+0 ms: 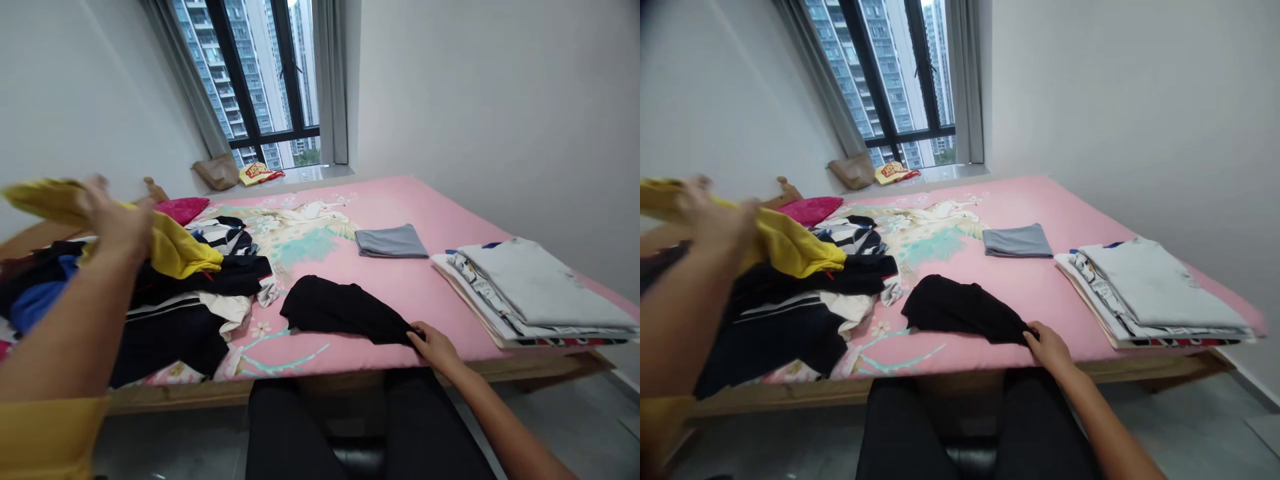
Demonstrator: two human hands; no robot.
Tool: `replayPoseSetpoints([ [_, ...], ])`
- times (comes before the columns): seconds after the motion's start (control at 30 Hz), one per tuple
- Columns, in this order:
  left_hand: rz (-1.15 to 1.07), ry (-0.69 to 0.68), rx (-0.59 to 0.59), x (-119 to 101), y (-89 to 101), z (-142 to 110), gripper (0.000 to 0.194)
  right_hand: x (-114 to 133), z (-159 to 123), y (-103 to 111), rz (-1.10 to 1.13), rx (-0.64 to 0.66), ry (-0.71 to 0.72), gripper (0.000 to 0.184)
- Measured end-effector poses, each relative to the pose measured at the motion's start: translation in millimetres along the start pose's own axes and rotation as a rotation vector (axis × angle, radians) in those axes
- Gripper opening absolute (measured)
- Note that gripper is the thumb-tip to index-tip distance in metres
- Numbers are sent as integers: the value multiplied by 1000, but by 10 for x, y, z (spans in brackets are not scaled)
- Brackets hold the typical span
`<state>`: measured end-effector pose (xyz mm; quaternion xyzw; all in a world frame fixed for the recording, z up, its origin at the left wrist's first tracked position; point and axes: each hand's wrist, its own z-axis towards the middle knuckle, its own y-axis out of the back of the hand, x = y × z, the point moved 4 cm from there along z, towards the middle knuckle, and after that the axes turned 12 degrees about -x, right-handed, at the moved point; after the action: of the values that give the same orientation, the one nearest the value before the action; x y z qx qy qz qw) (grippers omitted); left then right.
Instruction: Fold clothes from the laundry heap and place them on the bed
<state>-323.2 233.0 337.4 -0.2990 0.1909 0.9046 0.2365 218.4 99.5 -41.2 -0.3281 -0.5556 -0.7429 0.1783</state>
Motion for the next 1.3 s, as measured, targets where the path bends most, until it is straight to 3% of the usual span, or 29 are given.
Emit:
replayPoseSetpoints([
  [0.03, 82, -25, 11, 76, -75, -337, 72, -8, -24, -16, 37, -18, -9, 34],
  [0.1, 83, -82, 300, 189, -365, -1168, 48, 15, -74, -6, 123, -44, -22, 35],
  [0.17, 30, -102, 495, 276, -623, -2047, 30, 74, -140, 48, 229, -61, -30, 36],
  [0.27, 41, -71, 730, 418, -941, -3106, 42, 161, -286, 173, 340, -73, -51, 39],
  [0.33, 161, 46, 749, 570, -1066, -3449, 52, 175, -404, 279, 354, -97, -90, 40],
  [0.43, 233, 170, 720, 754, -1145, -3536, 38, 132, -571, 458, 347, -160, -180, 44],
  [0.53, 175, 199, 740, 826, -1100, -3486, 22, 70, -692, 594, 378, -189, -263, 47],
  [0.63, 142, 236, 734, 856, -860, -3541, 24, -33, -772, 645, 459, -229, -353, 49],
  [0.77, 127, 269, 784, 912, -441, -3687, 28, -262, -866, 562, 544, -279, -468, 53],
  [0.87, 131, 291, 767, 954, -310, -3620, 34, -386, -926, 433, 493, -188, -506, 50],
  [0.93, 129, 292, 712, 897, -368, -3487, 43, -364, -953, 331, 484, 40, -493, 47],
  [1.0, 91, 266, 671, 683, -520, -3350, 50, -247, -974, 303, 515, 257, -455, 44],
  [1.03, 50, 242, 678, 500, -617, -3303, 49, -164, -971, 346, 536, 285, -433, 44],
  [1.13, -139, 153, 865, -304, -883, -3355, 28, 175, -934, 659, 602, 110, -349, 48],
  [1.23, -314, 168, 1167, -1142, -932, -3749, 22, 634, -962, 940, 660, 101, -217, 48],
  [1.3, -396, 222, 1304, -1482, -831, -4134, 25, 910, -986, 1041, 730, 158, -133, 44],
])
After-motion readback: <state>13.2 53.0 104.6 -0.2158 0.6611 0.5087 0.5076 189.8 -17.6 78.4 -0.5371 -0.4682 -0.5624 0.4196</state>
